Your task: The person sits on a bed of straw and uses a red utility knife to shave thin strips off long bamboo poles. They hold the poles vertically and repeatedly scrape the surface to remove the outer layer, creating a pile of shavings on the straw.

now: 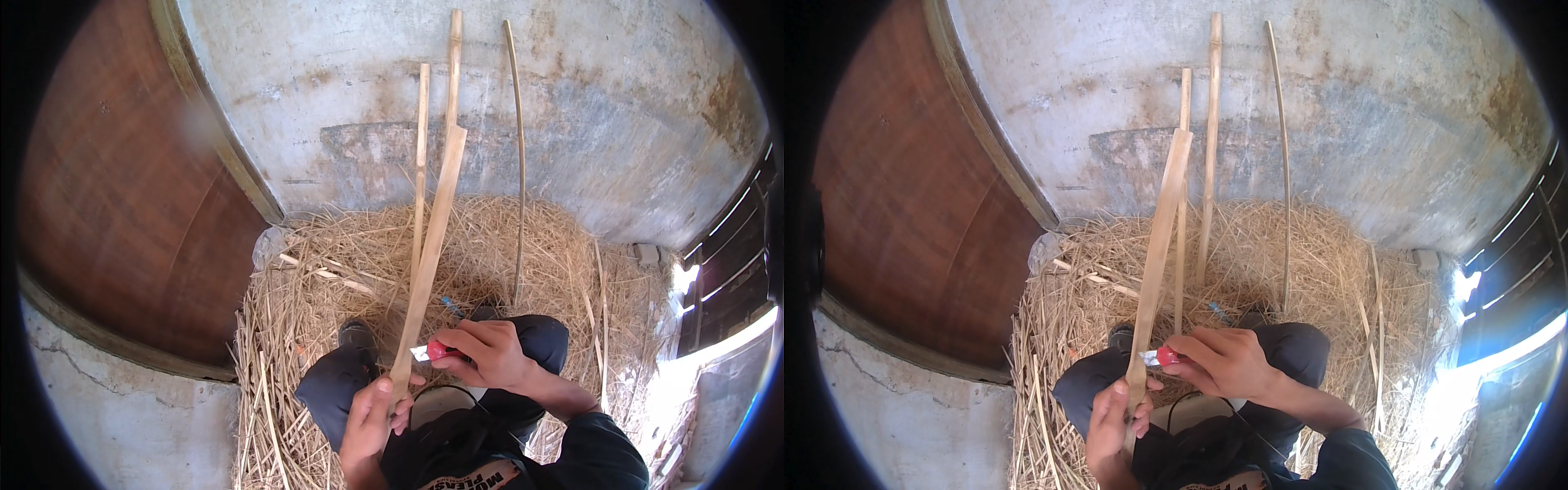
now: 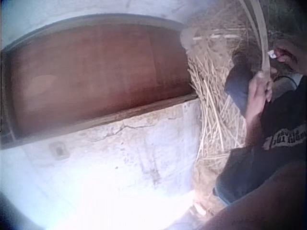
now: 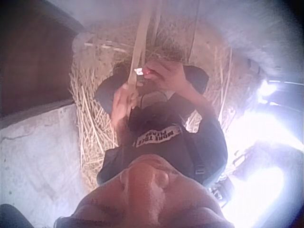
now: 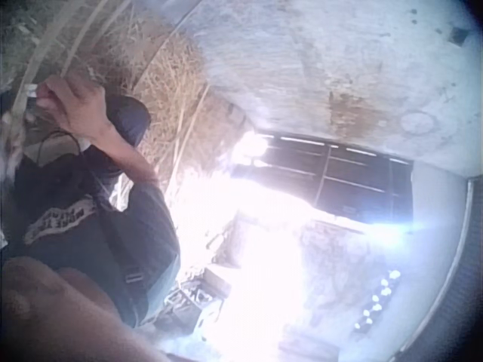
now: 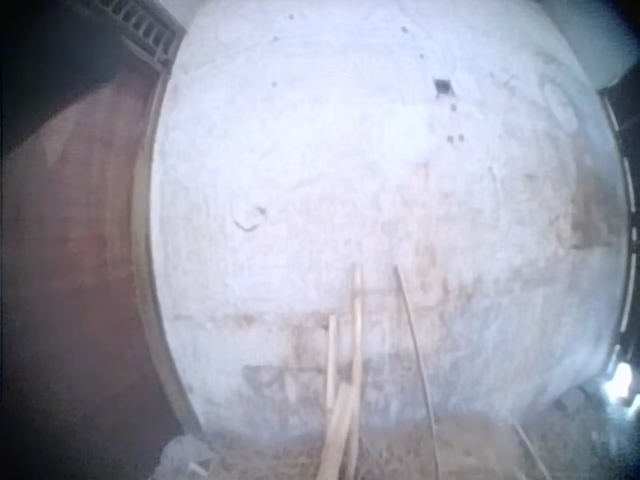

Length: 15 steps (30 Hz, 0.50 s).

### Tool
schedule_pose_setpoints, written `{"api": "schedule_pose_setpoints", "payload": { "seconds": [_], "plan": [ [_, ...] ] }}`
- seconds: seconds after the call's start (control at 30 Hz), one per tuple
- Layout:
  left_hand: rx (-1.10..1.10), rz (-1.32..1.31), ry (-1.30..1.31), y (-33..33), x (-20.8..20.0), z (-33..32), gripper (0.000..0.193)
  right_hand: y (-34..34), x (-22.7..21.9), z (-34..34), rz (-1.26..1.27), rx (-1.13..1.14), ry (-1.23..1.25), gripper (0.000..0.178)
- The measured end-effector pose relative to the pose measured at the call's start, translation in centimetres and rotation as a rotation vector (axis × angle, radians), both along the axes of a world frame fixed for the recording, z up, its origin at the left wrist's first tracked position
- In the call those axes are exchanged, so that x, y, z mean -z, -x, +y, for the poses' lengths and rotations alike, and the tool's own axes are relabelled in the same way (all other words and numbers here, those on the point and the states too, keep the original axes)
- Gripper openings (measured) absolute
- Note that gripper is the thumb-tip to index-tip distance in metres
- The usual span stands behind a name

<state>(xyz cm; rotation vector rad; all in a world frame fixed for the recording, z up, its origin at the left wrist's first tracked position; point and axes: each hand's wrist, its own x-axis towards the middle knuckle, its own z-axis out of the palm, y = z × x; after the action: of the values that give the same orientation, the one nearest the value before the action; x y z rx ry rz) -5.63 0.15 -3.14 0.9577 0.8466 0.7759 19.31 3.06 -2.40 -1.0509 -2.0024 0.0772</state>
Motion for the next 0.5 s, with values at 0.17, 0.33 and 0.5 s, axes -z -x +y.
{"api": "schedule_pose_setpoints", "payload": {
  "seconds": [0.17,0.33,0.5],
  "plan": [
    [-0.05,0.103,-0.12,-0.9,0.2,-0.4,0.044,0.5,0.2,0.0,-0.032,0.024,-0.063,0.042],
    [-0.072,0.195,-0.269,-1.6,-0.1,-0.7,0.048,0.8,0.3,0.0,-0.048,0.021,-0.098,0.044],
    [-0.101,0.284,-0.347,-1.7,-0.3,-0.7,0.035,1.3,0.7,0.0,-0.038,0.006,-0.137,0.044]
  ]
}}
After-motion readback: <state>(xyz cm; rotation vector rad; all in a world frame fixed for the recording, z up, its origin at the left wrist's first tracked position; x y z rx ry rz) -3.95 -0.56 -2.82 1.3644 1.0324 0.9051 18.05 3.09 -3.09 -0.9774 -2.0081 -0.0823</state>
